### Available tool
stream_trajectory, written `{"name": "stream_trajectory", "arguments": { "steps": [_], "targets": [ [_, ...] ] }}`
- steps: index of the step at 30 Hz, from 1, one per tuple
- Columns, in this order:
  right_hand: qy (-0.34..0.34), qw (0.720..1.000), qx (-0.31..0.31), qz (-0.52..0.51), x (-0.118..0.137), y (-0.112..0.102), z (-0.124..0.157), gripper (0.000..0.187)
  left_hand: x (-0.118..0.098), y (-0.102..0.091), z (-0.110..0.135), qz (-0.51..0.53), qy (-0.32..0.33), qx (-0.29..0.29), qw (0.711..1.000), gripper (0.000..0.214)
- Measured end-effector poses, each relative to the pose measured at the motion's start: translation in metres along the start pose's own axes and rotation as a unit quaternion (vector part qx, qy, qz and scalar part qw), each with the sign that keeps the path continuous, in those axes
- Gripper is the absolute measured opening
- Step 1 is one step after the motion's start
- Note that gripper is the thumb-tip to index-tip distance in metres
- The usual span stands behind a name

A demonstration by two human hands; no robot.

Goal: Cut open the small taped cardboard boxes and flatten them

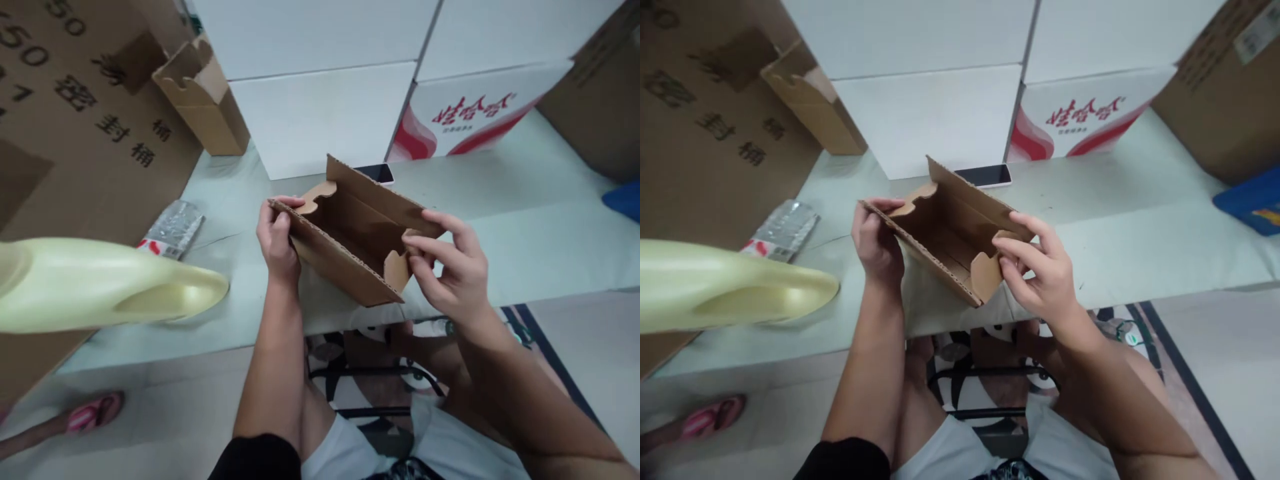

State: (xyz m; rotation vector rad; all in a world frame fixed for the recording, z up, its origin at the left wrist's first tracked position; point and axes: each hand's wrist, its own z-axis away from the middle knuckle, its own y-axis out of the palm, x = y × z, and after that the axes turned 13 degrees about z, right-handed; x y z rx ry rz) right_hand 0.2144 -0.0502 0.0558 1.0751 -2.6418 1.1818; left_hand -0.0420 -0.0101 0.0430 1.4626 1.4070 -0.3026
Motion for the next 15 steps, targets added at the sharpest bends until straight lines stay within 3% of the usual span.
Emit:
{"name": "stream_trajectory", "arguments": {
  "steps": [2, 4, 7, 12, 15],
  "targets": [
    [0.022, 0.999, -0.035, 0.015, -0.015, -0.001, 0.004, 0.035, 0.010, 0.004, 0.001, -0.026, 0.002, 0.026, 0.999, 0.028],
    [0.048, 0.998, -0.045, 0.025, -0.031, -0.005, 0.007, 0.059, 0.021, 0.008, 0.003, -0.044, -0.006, 0.041, 0.998, 0.028],
    [0.057, 0.998, -0.001, -0.007, -0.050, -0.014, 0.010, 0.081, 0.034, 0.016, 0.005, -0.059, 0.003, 0.049, 0.997, 0.028],
    [0.017, 0.990, 0.093, -0.104, -0.061, -0.021, 0.020, 0.042, 0.053, 0.023, 0.009, -0.105, 0.027, 0.063, 0.992, 0.037],
    [0.013, 0.980, 0.116, -0.161, -0.059, -0.018, 0.028, 0.038, 0.058, 0.020, 0.010, -0.154, 0.050, 0.084, 0.983, 0.051]
  ]
}}
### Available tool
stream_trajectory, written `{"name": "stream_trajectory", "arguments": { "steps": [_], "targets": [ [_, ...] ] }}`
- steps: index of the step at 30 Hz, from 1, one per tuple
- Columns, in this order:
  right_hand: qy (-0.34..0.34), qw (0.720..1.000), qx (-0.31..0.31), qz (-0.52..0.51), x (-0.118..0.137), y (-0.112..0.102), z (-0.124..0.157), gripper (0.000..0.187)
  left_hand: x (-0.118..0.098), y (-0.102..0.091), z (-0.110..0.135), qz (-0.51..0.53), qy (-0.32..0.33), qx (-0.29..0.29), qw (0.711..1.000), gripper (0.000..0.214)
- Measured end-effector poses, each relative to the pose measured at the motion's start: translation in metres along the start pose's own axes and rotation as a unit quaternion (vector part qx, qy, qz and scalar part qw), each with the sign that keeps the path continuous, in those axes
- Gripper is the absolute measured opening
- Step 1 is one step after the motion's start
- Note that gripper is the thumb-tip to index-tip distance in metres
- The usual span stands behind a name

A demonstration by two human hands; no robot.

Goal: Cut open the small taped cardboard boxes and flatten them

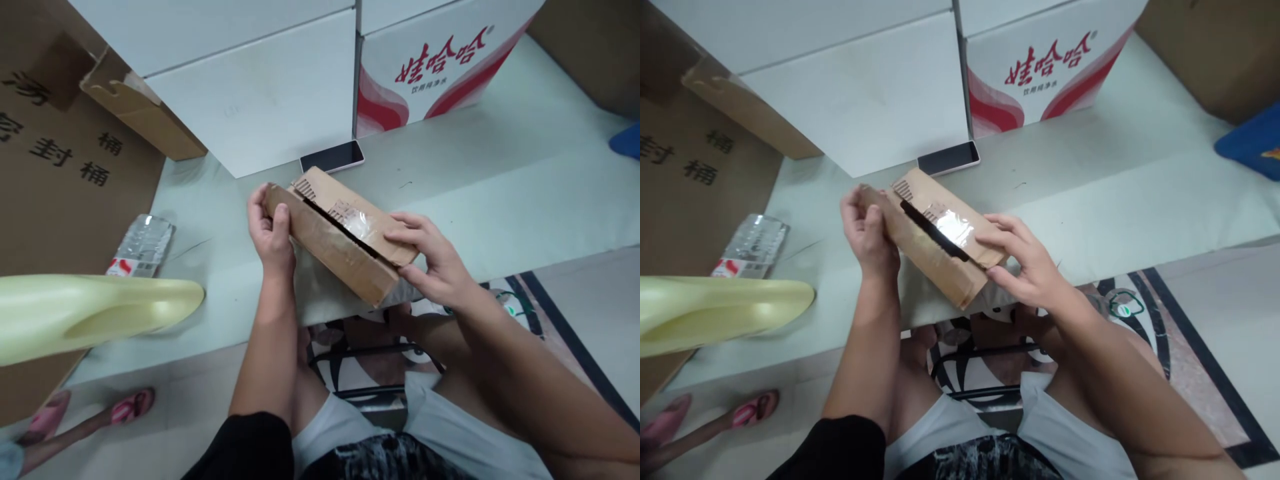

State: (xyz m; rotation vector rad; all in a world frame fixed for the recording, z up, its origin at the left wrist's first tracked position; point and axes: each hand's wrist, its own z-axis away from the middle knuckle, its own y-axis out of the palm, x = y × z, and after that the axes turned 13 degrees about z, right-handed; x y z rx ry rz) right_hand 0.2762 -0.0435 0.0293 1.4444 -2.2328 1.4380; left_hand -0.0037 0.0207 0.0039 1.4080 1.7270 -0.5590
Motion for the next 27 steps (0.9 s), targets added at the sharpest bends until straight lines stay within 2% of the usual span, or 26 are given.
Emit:
{"name": "stream_trajectory", "arguments": {
  "steps": [2, 4, 7, 10, 12, 14, 16, 18, 20, 23, 25, 27],
  "targets": [
    [0.003, 0.999, 0.008, -0.035, 0.001, 0.004, 0.003, 0.042, 0.000, -0.003, 0.001, -0.052, 0.026, 0.041, 0.997, 0.057],
    [0.008, 0.998, 0.010, -0.055, 0.001, 0.006, 0.005, 0.043, -0.004, -0.006, 0.000, -0.109, 0.056, 0.106, 0.987, 0.053],
    [0.006, 0.998, 0.011, -0.067, 0.001, 0.007, 0.005, 0.038, -0.011, -0.011, -0.002, -0.167, 0.078, 0.175, 0.967, 0.051],
    [0.000, 0.997, 0.006, -0.077, -0.001, 0.007, 0.004, 0.036, -0.016, -0.014, -0.004, -0.186, 0.076, 0.188, 0.962, 0.052],
    [0.016, 0.994, 0.007, -0.105, -0.005, 0.006, 0.005, 0.045, -0.017, -0.015, -0.005, -0.190, 0.074, 0.195, 0.959, 0.052],
    [0.065, 0.987, 0.006, -0.147, -0.010, 0.006, 0.006, 0.054, -0.018, -0.017, -0.005, -0.190, 0.072, 0.201, 0.958, 0.053],
    [0.137, 0.976, -0.007, -0.169, -0.018, 0.006, 0.006, 0.053, -0.018, -0.020, -0.005, -0.175, 0.066, 0.199, 0.962, 0.051],
    [0.209, 0.963, -0.023, -0.168, -0.026, 0.006, 0.006, 0.050, -0.017, -0.026, -0.006, -0.154, 0.053, 0.183, 0.970, 0.048],
    [0.267, 0.949, -0.012, -0.164, -0.032, 0.009, 0.006, 0.050, -0.015, -0.033, -0.007, -0.136, 0.028, 0.146, 0.980, 0.047],
    [0.319, 0.931, 0.063, -0.164, -0.033, 0.013, 0.007, 0.056, -0.011, -0.040, -0.007, -0.103, -0.015, 0.029, 0.994, 0.045],
    [0.290, 0.934, 0.126, -0.165, -0.029, 0.015, 0.007, 0.059, -0.011, -0.041, -0.005, -0.093, -0.029, -0.071, 0.993, 0.047],
    [0.217, 0.948, 0.159, -0.167, -0.022, 0.016, 0.006, 0.059, -0.011, -0.039, -0.001, -0.107, -0.033, -0.136, 0.984, 0.049]
  ]
}}
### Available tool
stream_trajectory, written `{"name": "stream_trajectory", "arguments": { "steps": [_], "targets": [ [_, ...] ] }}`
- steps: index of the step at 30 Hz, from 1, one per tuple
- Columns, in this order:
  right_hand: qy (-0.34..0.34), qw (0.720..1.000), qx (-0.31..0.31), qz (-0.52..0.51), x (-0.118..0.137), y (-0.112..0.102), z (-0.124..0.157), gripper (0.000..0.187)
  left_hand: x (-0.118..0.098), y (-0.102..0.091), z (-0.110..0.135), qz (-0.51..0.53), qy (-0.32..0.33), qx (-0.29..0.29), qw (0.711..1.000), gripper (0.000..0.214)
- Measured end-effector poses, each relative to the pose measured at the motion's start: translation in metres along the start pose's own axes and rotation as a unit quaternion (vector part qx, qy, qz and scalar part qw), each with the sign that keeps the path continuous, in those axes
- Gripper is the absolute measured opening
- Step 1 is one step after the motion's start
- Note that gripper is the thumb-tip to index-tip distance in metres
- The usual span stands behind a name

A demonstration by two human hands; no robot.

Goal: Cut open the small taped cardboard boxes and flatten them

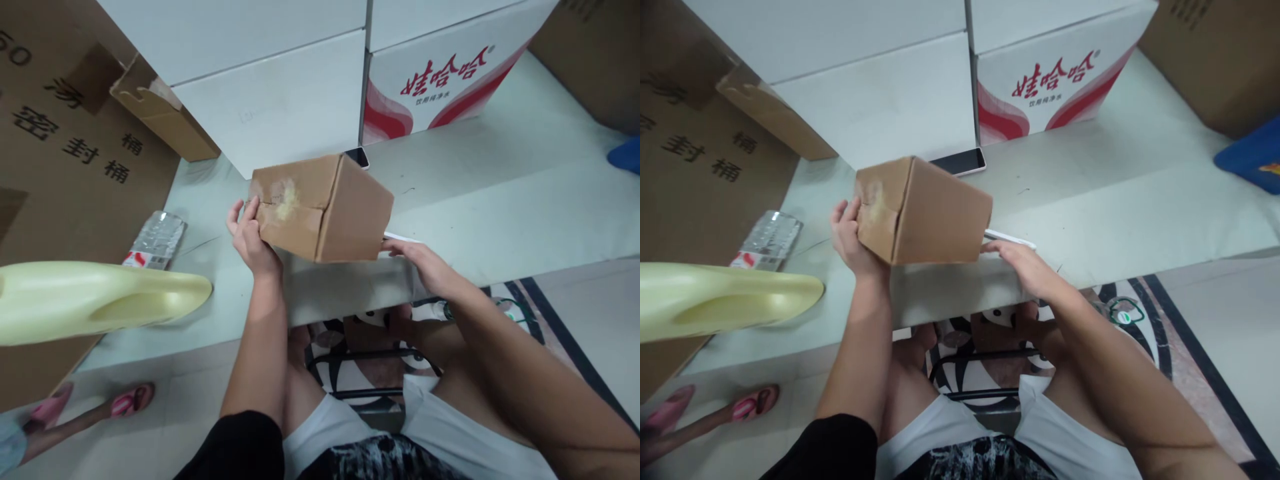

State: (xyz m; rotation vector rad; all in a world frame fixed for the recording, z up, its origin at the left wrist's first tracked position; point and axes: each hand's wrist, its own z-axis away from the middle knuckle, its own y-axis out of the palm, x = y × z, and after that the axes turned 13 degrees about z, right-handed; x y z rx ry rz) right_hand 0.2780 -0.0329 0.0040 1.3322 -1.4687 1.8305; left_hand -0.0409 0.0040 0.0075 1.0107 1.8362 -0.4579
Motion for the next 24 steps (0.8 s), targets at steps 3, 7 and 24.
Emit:
{"name": "stream_trajectory", "arguments": {
  "steps": [3, 7, 24],
  "targets": [
    [-0.110, 0.993, 0.008, 0.051, 0.009, 0.006, 0.001, 0.062, 0.000, 0.003, 0.008, 0.004, -0.061, -0.007, 0.998, 0.054],
    [-0.157, 0.980, -0.021, 0.118, 0.011, 0.012, 0.003, 0.066, 0.003, 0.010, 0.018, 0.084, -0.287, 0.076, 0.951, 0.065],
    [-0.127, 0.969, -0.179, 0.112, 0.013, -0.009, 0.008, 0.047, -0.028, 0.007, 0.023, -0.077, -0.500, 0.466, 0.726, 0.014]
  ]
}}
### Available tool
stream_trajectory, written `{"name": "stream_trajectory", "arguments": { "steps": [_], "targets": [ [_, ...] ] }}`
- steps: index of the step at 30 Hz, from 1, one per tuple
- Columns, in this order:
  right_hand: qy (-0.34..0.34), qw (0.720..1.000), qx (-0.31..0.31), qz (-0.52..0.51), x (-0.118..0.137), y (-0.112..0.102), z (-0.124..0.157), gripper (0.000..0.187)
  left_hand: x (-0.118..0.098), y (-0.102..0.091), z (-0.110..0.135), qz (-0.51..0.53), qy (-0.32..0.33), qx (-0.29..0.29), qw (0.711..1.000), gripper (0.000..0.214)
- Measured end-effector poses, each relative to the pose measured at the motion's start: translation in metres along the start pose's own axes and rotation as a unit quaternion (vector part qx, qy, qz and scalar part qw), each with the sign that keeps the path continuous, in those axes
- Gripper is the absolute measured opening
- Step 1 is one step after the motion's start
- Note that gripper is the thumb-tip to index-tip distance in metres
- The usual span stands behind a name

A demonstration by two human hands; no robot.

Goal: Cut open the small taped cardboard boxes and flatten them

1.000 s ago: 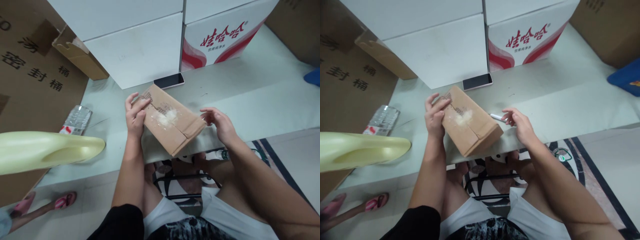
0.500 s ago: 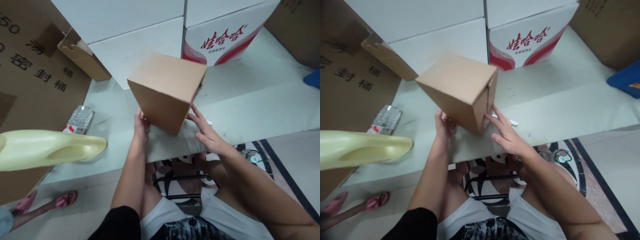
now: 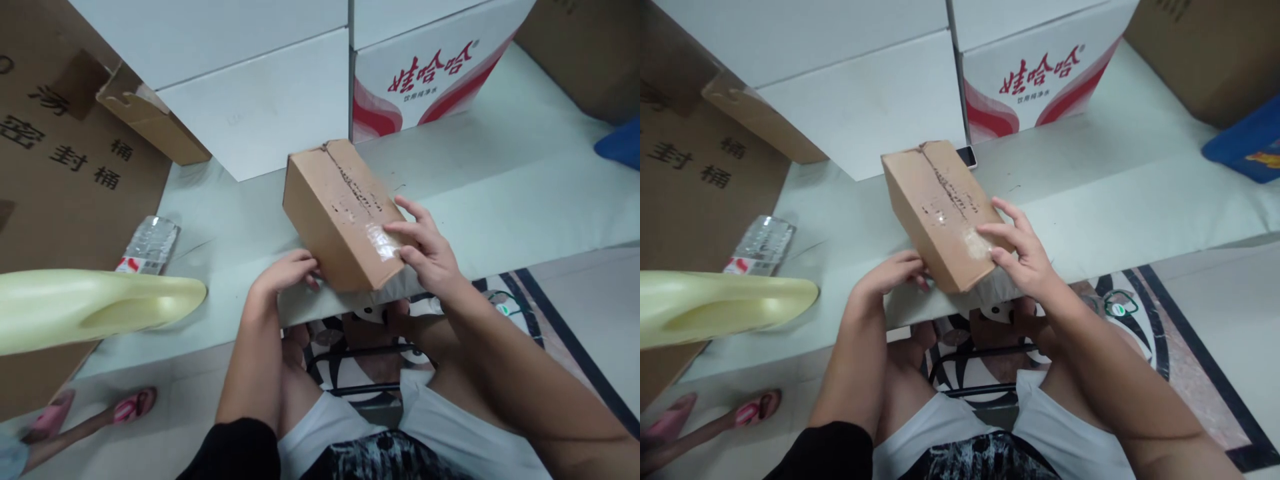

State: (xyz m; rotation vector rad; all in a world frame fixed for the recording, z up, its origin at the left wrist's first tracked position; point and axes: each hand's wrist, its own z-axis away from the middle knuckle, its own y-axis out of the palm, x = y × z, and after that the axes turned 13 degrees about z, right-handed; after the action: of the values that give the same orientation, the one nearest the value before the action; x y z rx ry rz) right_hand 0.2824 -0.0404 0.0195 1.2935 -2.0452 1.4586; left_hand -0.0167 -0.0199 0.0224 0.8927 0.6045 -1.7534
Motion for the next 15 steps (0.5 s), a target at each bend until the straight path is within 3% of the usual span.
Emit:
{"name": "stream_trajectory", "arguments": {
  "steps": [2, 4, 5, 7, 9, 12, 15],
  "targets": [
    [0.003, 1.000, 0.005, 0.008, 0.001, 0.002, -0.001, 0.047, -0.001, -0.011, -0.004, 0.029, 0.071, -0.175, 0.982, 0.019],
    [-0.006, 1.000, 0.005, 0.001, 0.002, 0.007, -0.001, 0.050, -0.002, -0.018, -0.007, 0.069, 0.208, -0.360, 0.907, 0.031],
    [-0.014, 1.000, 0.003, -0.010, 0.003, 0.010, 0.000, 0.054, -0.002, -0.018, -0.008, 0.074, 0.291, -0.411, 0.860, 0.037],
    [-0.031, 0.999, 0.015, -0.038, 0.003, 0.017, 0.002, 0.064, -0.004, -0.012, -0.006, 0.034, 0.454, -0.408, 0.792, 0.047],
    [-0.042, 0.996, 0.065, -0.054, 0.004, 0.024, 0.004, 0.070, -0.007, 0.002, -0.002, -0.047, 0.562, -0.327, 0.758, 0.051],
    [-0.042, 0.987, 0.148, -0.040, 0.001, 0.027, 0.005, 0.075, -0.011, 0.021, 0.002, -0.137, 0.597, -0.248, 0.751, 0.047],
    [-0.024, 0.983, 0.182, 0.008, -0.009, 0.019, -0.003, 0.072, -0.010, 0.028, 0.000, -0.165, 0.577, -0.254, 0.758, 0.053]
  ]
}}
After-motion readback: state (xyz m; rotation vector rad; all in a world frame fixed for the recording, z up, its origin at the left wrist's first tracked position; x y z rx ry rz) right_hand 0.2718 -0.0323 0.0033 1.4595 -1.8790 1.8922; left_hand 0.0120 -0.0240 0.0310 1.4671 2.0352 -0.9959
